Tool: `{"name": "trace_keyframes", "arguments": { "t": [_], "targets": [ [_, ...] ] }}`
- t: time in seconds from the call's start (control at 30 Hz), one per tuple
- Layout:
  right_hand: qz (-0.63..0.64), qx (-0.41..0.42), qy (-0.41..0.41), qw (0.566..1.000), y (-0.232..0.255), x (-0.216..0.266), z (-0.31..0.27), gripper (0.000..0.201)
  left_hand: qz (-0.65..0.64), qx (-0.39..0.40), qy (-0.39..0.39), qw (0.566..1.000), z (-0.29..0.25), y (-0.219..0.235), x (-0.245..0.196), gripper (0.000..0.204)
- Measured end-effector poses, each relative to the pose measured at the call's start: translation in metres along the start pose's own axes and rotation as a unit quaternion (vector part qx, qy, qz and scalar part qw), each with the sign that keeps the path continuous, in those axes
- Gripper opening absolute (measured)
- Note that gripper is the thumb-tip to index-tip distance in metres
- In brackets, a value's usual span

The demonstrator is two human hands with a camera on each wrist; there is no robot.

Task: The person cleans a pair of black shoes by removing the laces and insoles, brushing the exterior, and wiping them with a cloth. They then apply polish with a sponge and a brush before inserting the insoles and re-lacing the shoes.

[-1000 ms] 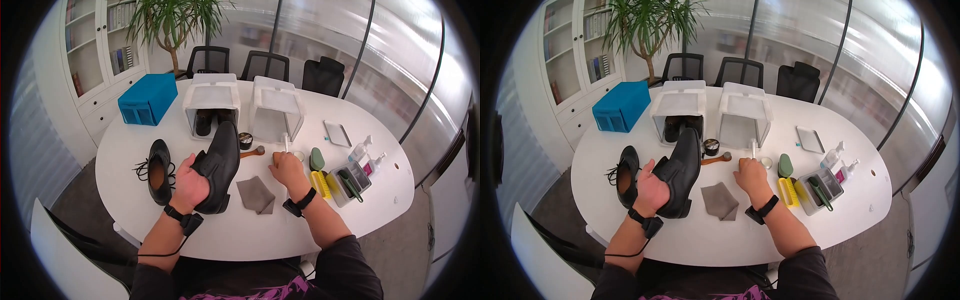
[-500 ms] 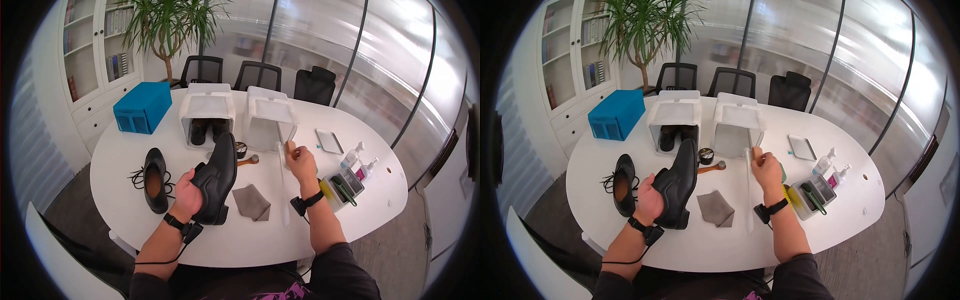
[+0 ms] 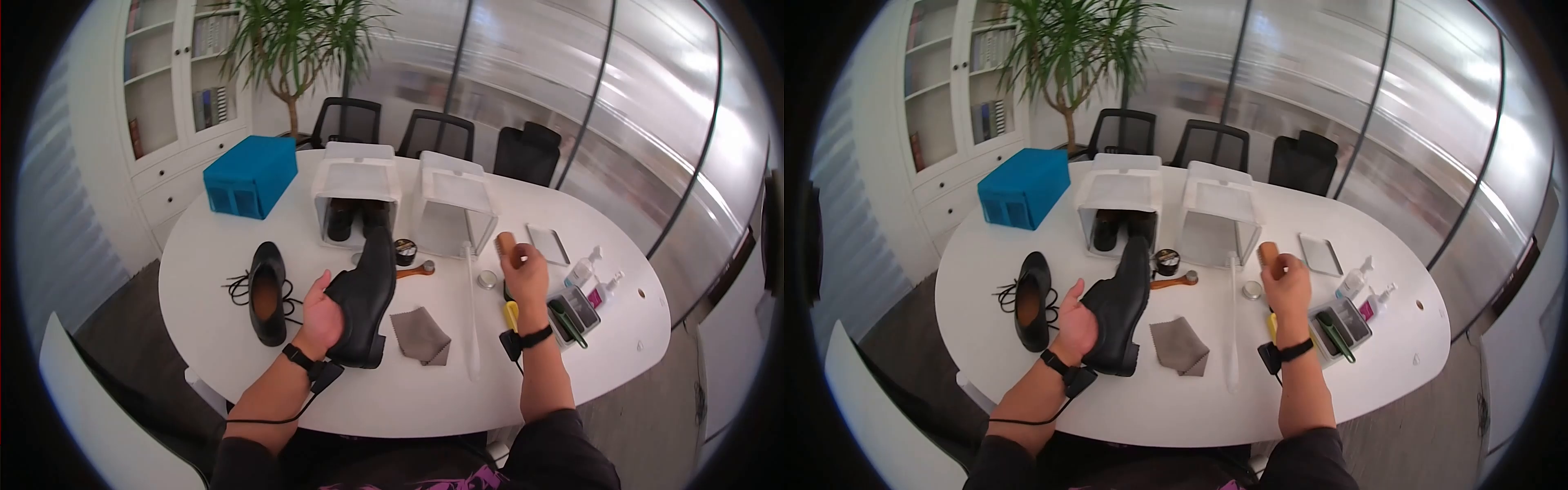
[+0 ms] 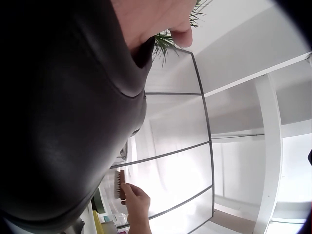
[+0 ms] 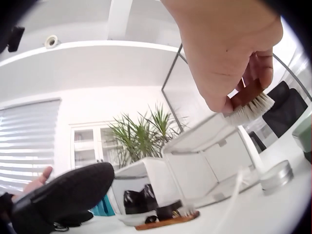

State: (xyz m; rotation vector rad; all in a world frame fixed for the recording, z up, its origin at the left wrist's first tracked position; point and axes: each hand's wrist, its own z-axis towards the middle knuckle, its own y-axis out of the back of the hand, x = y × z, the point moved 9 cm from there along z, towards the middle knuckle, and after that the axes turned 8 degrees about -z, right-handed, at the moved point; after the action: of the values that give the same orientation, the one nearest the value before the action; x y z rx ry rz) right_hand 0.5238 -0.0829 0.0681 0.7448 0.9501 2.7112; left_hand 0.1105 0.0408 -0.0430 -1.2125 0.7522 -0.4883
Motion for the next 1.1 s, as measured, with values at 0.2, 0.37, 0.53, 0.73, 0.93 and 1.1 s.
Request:
{"name": "trace_keyframes", "arguments": {
  "t": [0.2,0.37,0.53,0.73,0.93,1.1],
  "targets": [
    [0.230,0.075,0.146,0.959,0.049,0.150,-0.025,0.065,0.007,-0.036,-0.013,0.999,0.003,-0.006,0.011,0.080],
    [0.243,0.087,0.233,0.938,0.053,0.240,-0.042,0.065,-0.005,-0.012,-0.004,1.000,0.000,-0.011,0.017,0.076],
    [0.160,0.087,0.329,0.927,0.017,0.262,-0.086,0.065,0.018,0.050,0.004,0.999,-0.002,-0.026,0.027,0.078],
    [0.206,0.202,0.374,0.882,0.018,0.252,-0.194,0.061,0.007,0.003,-0.040,0.999,-0.002,-0.022,0.010,0.078],
    [0.214,0.143,0.227,0.939,-0.010,0.252,-0.078,0.061,-0.050,0.035,-0.011,0.998,-0.002,-0.027,0.029,0.076],
    [0.213,0.136,0.250,0.935,-0.011,0.251,-0.085,0.061,-0.018,0.034,-0.035,0.999,-0.004,-0.029,0.026,0.071]
  ]
}}
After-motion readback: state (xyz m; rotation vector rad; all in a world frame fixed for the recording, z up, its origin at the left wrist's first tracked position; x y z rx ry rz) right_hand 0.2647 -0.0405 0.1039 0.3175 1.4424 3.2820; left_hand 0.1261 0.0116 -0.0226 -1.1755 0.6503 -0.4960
